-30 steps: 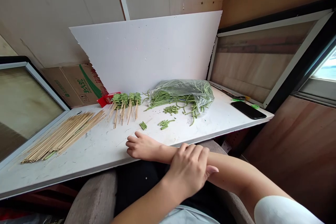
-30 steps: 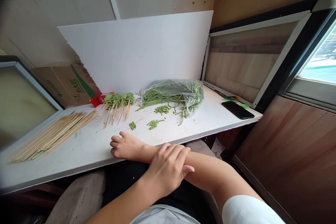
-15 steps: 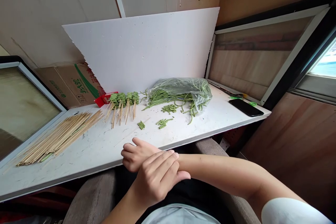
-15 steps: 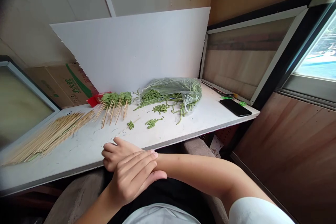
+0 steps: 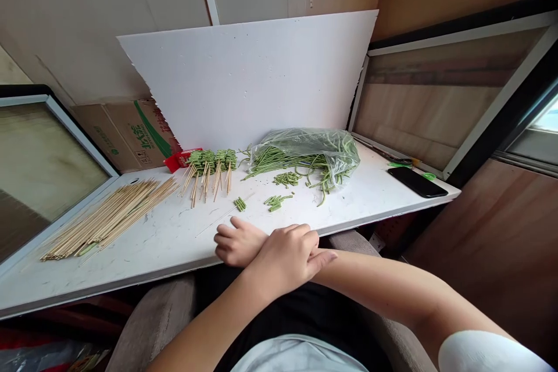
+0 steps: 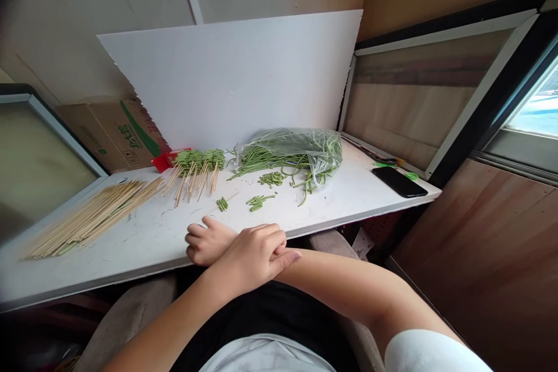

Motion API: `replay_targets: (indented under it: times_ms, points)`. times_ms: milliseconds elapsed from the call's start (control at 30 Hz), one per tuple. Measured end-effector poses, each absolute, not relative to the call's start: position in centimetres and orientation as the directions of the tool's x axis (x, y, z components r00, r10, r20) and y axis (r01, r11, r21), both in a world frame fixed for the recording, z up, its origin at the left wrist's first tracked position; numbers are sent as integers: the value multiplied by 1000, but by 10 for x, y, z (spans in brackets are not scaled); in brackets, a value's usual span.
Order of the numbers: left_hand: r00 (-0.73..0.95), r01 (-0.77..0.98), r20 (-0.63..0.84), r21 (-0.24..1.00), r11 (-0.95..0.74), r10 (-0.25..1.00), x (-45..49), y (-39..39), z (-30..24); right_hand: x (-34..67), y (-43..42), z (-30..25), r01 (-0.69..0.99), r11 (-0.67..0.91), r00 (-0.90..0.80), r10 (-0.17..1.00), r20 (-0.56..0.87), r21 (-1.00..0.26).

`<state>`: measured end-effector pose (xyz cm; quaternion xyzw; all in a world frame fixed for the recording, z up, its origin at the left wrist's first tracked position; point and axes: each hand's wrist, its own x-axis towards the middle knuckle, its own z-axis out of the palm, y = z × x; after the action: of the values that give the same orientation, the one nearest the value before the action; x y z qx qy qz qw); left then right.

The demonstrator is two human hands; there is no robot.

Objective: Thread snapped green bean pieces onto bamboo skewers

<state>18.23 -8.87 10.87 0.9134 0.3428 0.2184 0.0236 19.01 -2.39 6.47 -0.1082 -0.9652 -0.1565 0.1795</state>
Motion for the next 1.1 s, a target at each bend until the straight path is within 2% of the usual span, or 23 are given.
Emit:
replay_targets:
  times_ms: [67, 133, 167, 333, 467, 600, 767, 900, 1100]
  points:
    - [681, 602, 445, 111, -790, 582, 173, -87, 105, 202, -9, 60, 310, 913, -893, 184, 411, 266]
    - [657, 607, 506, 85, -790, 559, 169, -88, 103, 209, 1, 58, 347, 894, -873, 197, 446, 284]
    - [644, 606, 525, 95, -790, 557, 169, -89, 104, 210, 3, 58, 367, 883, -861, 203, 466, 294]
    - [662, 532, 511, 195, -824, 549, 181, -91, 101, 200, -6, 67, 268, 889, -886, 77, 456, 371]
    - [668, 457, 531, 261, -850, 522, 180, -89, 93, 199, -13, 69, 275, 886, -900, 100, 424, 374]
    - [647, 385, 601, 273, -882, 469, 174, -89, 88, 202, -12, 68, 275, 887, -900, 101, 425, 371]
    - [584, 376, 720, 169, -911, 375, 172, -96, 84, 204, -13, 76, 312, 864, -880, 107, 462, 395]
    - [493, 452, 800, 102, -886, 343, 170, -110, 75, 208, -15, 85, 296, 856, -898, 98, 429, 424]
    - [486, 549, 821, -19, -836, 300, 172, -129, 67, 214, -17, 88, 315, 837, -911, 134, 391, 448]
